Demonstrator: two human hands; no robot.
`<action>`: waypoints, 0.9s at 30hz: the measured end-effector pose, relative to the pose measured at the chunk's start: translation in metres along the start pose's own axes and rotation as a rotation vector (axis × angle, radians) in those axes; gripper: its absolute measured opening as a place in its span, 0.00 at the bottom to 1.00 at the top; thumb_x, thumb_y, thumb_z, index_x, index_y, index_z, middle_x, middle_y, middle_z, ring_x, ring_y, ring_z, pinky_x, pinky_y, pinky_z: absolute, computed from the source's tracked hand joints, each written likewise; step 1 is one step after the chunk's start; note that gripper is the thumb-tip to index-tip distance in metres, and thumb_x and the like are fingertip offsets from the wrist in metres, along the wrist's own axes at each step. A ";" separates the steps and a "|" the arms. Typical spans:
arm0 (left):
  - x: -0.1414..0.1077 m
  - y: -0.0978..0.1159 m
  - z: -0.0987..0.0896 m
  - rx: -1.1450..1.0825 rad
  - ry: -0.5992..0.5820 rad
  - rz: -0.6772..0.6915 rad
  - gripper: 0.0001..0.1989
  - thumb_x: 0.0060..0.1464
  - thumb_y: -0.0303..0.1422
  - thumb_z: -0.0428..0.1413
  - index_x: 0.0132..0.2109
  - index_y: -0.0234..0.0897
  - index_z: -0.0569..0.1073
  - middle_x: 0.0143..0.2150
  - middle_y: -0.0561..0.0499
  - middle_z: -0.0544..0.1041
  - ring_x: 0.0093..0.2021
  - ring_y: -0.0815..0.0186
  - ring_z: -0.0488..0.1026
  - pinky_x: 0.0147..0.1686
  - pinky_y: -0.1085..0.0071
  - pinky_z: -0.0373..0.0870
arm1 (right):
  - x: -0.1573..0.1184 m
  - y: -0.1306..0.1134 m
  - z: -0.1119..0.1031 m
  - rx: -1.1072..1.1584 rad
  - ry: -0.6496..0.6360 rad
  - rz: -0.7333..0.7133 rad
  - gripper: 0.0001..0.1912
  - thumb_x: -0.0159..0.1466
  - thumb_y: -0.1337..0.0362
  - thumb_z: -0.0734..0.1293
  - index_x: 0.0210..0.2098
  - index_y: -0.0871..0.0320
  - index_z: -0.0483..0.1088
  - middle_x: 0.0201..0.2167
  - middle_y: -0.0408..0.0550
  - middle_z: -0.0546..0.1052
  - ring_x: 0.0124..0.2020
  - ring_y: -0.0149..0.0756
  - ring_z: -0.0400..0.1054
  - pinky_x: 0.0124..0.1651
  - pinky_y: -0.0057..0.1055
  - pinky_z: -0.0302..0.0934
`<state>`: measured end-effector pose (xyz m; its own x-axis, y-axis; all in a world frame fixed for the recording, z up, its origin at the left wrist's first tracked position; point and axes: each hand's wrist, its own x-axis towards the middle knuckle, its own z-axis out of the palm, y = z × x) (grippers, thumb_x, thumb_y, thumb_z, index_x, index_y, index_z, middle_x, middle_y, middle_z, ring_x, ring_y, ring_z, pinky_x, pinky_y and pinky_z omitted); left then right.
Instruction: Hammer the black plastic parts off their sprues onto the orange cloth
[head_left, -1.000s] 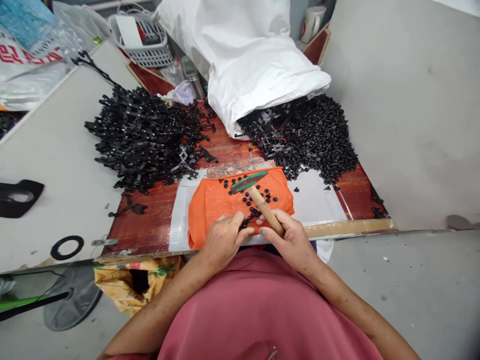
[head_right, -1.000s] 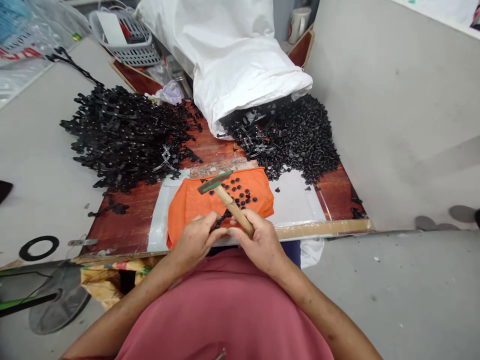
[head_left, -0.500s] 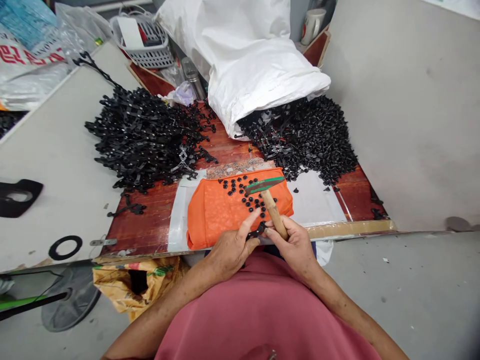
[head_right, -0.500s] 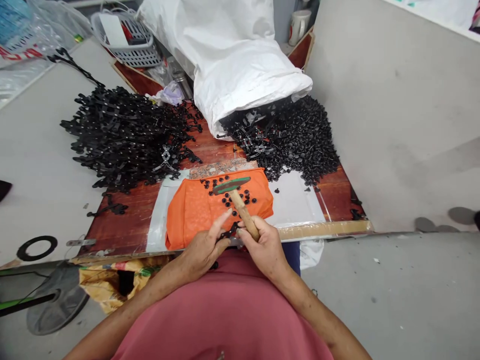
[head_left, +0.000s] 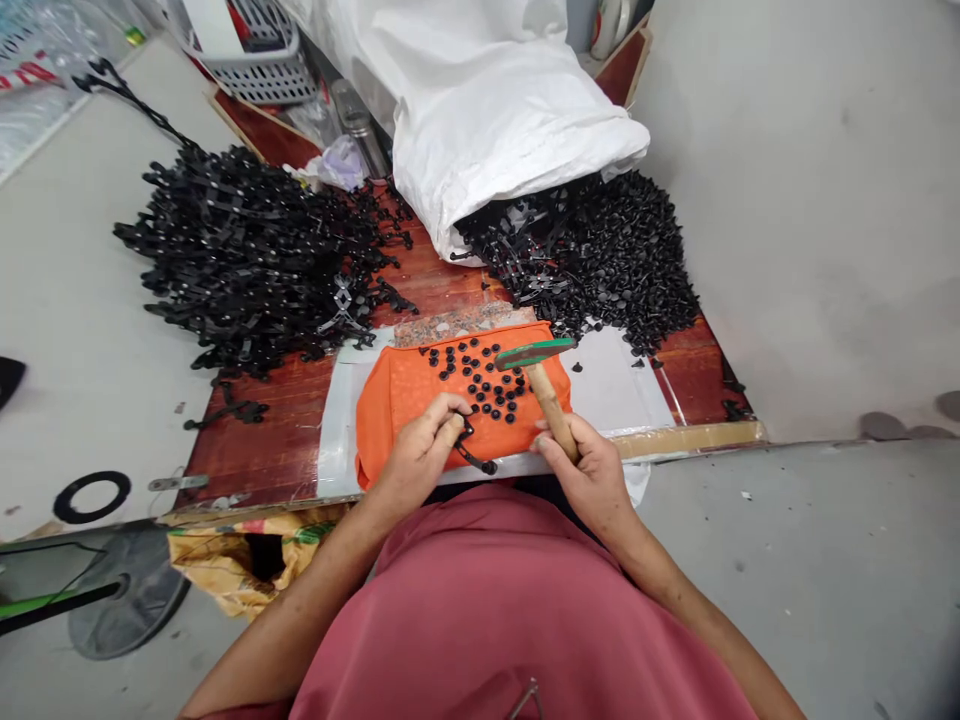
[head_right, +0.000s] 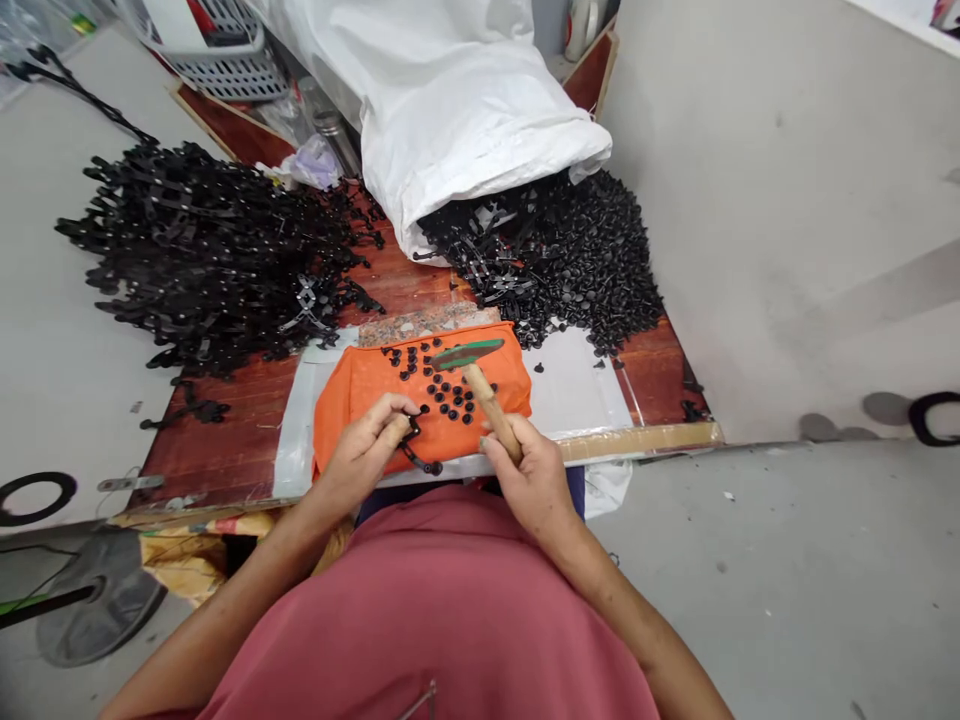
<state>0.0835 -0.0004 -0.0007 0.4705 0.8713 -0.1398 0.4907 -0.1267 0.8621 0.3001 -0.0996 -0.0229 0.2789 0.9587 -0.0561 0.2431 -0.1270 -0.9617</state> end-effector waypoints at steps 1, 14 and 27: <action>0.004 -0.003 -0.002 0.008 -0.002 -0.004 0.08 0.67 0.37 0.48 0.47 0.41 0.69 0.29 0.58 0.65 0.30 0.70 0.63 0.33 0.73 0.60 | -0.001 0.003 -0.005 -0.033 0.018 -0.003 0.09 0.68 0.58 0.66 0.43 0.56 0.75 0.30 0.41 0.76 0.32 0.34 0.69 0.37 0.29 0.62; 0.028 -0.016 0.015 0.008 0.020 -0.015 0.07 0.64 0.38 0.50 0.40 0.39 0.67 0.24 0.59 0.63 0.24 0.71 0.61 0.28 0.73 0.56 | -0.015 0.040 -0.024 -0.111 0.098 0.089 0.12 0.68 0.58 0.65 0.46 0.56 0.76 0.31 0.42 0.79 0.34 0.36 0.72 0.41 0.30 0.65; 0.031 -0.004 0.009 0.175 -0.051 -0.023 0.03 0.62 0.32 0.50 0.42 0.40 0.67 0.30 0.54 0.74 0.32 0.65 0.73 0.35 0.70 0.64 | -0.014 0.032 -0.034 -0.261 -0.014 -0.034 0.17 0.74 0.59 0.60 0.55 0.55 0.74 0.37 0.45 0.82 0.36 0.37 0.76 0.41 0.30 0.67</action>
<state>0.1022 0.0228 -0.0126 0.4918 0.8505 -0.1868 0.6197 -0.1912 0.7612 0.3356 -0.1262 -0.0434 0.2537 0.9668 -0.0300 0.4845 -0.1538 -0.8612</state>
